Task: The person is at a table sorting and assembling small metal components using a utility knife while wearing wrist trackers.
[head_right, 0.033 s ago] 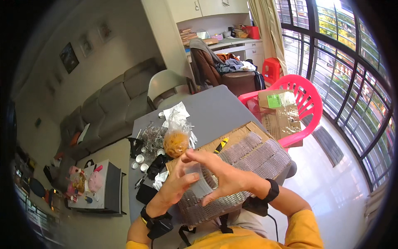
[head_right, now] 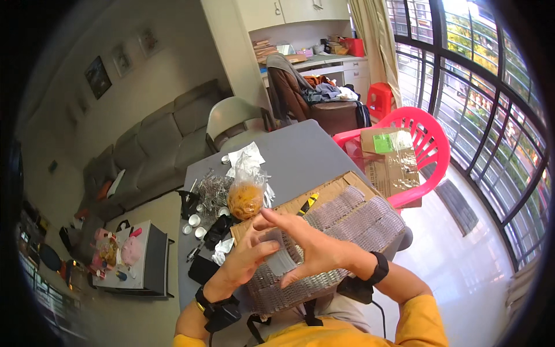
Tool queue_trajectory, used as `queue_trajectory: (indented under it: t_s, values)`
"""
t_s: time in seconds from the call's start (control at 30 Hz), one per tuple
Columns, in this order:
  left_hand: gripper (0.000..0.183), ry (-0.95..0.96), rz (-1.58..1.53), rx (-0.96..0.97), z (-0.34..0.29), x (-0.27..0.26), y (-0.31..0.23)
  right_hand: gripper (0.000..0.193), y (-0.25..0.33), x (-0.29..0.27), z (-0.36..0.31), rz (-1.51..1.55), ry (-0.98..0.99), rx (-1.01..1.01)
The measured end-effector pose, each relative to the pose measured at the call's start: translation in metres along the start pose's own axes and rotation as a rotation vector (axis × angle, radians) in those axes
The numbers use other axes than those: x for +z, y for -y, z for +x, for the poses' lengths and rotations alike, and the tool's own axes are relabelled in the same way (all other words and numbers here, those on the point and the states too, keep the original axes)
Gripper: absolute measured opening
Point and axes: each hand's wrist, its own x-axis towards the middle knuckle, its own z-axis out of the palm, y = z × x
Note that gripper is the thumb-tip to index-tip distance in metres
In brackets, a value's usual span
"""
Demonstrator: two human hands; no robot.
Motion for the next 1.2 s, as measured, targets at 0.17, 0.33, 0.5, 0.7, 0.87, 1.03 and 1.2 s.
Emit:
queue_trajectory:
  t_s: [0.17,0.33,0.5,0.7,0.87,1.03,1.2]
  values:
    - [0.08,0.021,-0.036,-0.041,0.007,-0.006,0.015,0.102,0.003,0.004,-0.004,-0.037,-0.058,0.065]
    - [0.084,0.053,-0.234,-0.098,0.008,0.007,0.018,0.092,0.003,0.0,-0.013,-0.123,-0.064,-0.001]
    - [0.09,0.06,-0.106,0.031,0.013,0.014,0.015,0.083,-0.015,0.005,-0.023,-0.295,-0.077,-0.181]
    - [0.093,0.059,-0.128,-0.024,0.014,0.015,0.015,0.087,-0.016,0.01,-0.031,-0.132,-0.171,-0.172]
    - [0.091,0.004,-0.085,-0.007,0.013,0.014,0.016,0.094,-0.019,0.019,-0.031,-0.1,-0.208,-0.077]
    - [0.092,-0.013,-0.087,0.05,0.005,0.01,0.013,0.098,-0.021,0.015,-0.027,-0.195,-0.102,-0.055]
    - [0.093,-0.019,-0.243,0.107,0.001,0.005,0.016,0.101,-0.013,0.011,-0.015,-0.134,-0.213,-0.021]
